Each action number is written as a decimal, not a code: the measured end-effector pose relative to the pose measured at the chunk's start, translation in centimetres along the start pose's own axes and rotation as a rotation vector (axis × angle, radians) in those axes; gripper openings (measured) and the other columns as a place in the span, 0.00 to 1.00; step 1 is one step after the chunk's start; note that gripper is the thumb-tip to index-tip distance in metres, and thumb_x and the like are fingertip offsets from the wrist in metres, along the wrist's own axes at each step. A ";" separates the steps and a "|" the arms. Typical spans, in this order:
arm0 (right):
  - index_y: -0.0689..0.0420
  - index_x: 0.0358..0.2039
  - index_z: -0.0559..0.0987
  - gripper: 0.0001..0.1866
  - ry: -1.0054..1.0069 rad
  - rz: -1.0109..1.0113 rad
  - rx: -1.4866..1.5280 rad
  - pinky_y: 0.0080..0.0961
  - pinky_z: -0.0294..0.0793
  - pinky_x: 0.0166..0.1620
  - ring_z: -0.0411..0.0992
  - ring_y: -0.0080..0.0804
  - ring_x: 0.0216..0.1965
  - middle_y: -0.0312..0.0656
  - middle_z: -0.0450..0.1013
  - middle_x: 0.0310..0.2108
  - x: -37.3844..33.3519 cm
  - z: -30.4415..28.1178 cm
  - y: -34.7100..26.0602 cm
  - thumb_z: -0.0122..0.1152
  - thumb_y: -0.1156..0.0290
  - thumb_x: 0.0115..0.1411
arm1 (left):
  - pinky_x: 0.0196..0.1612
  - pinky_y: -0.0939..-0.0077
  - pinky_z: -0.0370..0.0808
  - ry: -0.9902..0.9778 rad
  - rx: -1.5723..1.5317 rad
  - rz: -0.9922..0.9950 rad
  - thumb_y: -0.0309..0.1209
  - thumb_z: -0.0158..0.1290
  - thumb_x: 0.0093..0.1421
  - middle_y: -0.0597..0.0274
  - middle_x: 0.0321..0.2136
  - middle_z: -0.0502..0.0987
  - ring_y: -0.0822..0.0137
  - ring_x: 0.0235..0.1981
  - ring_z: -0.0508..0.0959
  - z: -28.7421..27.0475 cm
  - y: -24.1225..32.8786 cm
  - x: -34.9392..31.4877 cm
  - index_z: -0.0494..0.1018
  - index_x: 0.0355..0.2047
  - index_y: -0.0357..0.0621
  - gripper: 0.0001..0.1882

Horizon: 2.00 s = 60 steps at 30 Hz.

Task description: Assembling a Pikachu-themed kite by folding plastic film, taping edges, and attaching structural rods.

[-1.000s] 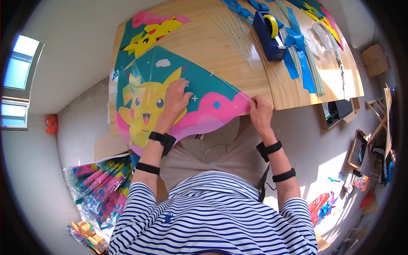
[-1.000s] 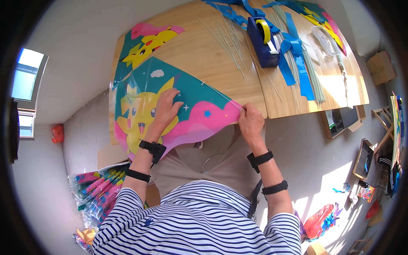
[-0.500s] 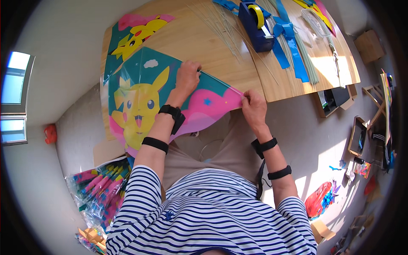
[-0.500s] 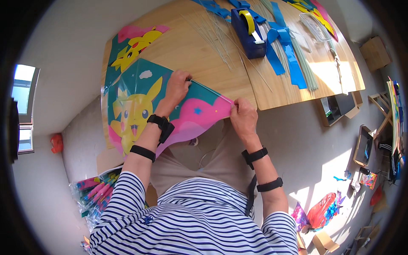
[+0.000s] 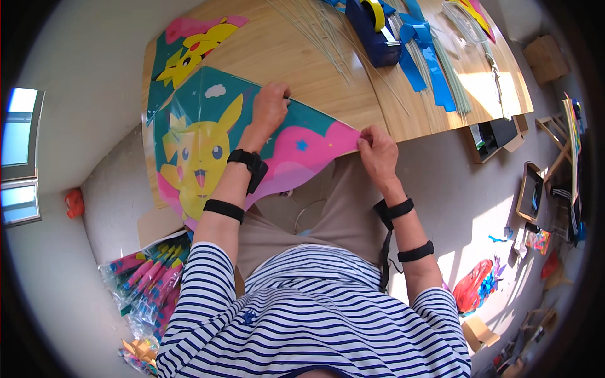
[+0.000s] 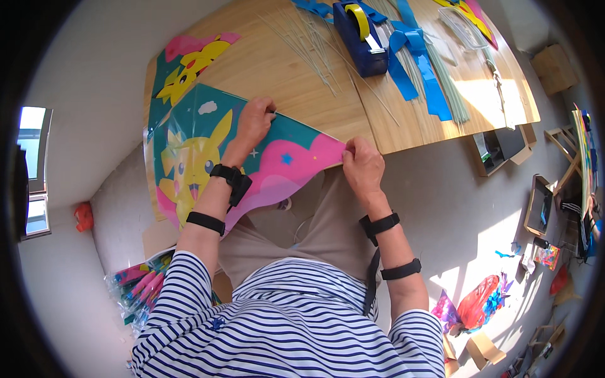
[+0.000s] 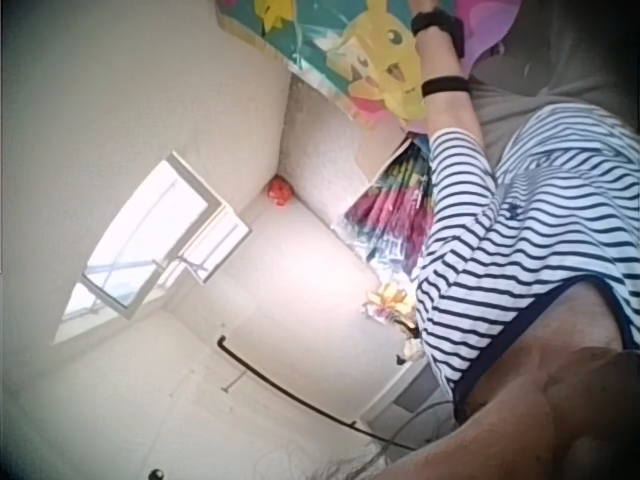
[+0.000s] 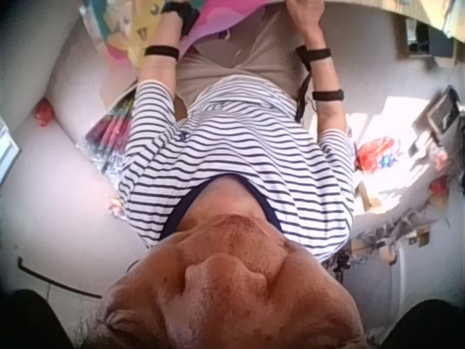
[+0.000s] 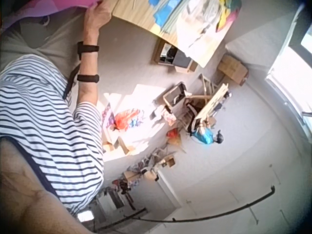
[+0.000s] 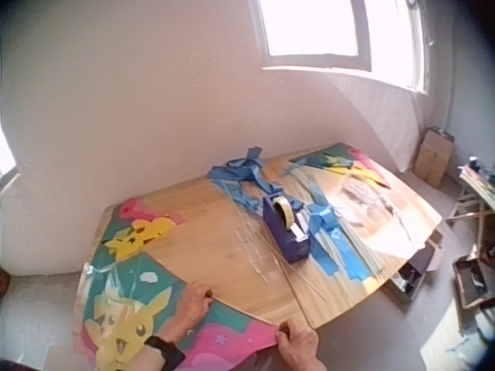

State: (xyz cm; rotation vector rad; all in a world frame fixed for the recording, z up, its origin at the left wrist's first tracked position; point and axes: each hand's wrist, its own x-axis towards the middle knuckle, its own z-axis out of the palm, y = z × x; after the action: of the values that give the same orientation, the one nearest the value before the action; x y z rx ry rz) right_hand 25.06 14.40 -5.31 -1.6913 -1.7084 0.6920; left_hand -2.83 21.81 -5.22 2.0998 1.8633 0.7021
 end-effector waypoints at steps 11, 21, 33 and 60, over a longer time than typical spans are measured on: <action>0.57 0.33 0.78 0.09 -0.086 0.031 0.064 0.36 0.75 0.38 0.76 0.43 0.33 0.44 0.76 0.28 0.0 -0.6 0.0 0.61 0.76 0.48 | 0.39 0.54 0.74 -0.015 0.028 0.051 0.21 0.59 0.48 0.51 0.30 0.77 0.46 0.38 0.77 -0.4 0.6 -0.6 0.73 0.28 0.42 0.08; 0.58 0.32 0.78 0.09 -0.056 -0.008 0.075 0.36 0.75 0.37 0.76 0.43 0.32 0.44 0.75 0.28 -0.1 -0.5 0.0 0.60 0.77 0.48 | 0.38 0.58 0.73 -0.019 0.011 0.069 0.22 0.60 0.47 0.50 0.29 0.76 0.48 0.36 0.76 -0.1 1.5 -1.9 0.73 0.30 0.39 0.09; 0.58 0.32 0.78 0.10 -0.031 -0.023 0.070 0.33 0.75 0.35 0.76 0.39 0.30 0.43 0.75 0.26 -0.2 -0.3 0.4 0.63 0.77 0.46 | 0.39 0.56 0.73 -0.032 0.020 0.077 0.22 0.60 0.47 0.52 0.29 0.77 0.48 0.36 0.76 0.4 2.0 -2.1 0.73 0.28 0.41 0.08; 0.56 0.29 0.79 0.05 0.002 0.097 -0.003 0.39 0.75 0.37 0.76 0.47 0.33 0.47 0.76 0.28 0.3 0.2 -0.6 0.62 0.70 0.52 | 0.37 0.61 0.73 0.079 -0.108 -0.100 0.24 0.59 0.49 0.52 0.29 0.76 0.51 0.33 0.77 -0.9 1.6 -2.7 0.74 0.29 0.38 0.07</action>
State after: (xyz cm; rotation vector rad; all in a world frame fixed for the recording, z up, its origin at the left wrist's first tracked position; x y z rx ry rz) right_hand 24.49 14.69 -4.99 -1.7859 -1.6352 0.7322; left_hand -2.05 18.84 -4.18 1.9254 1.9103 0.8524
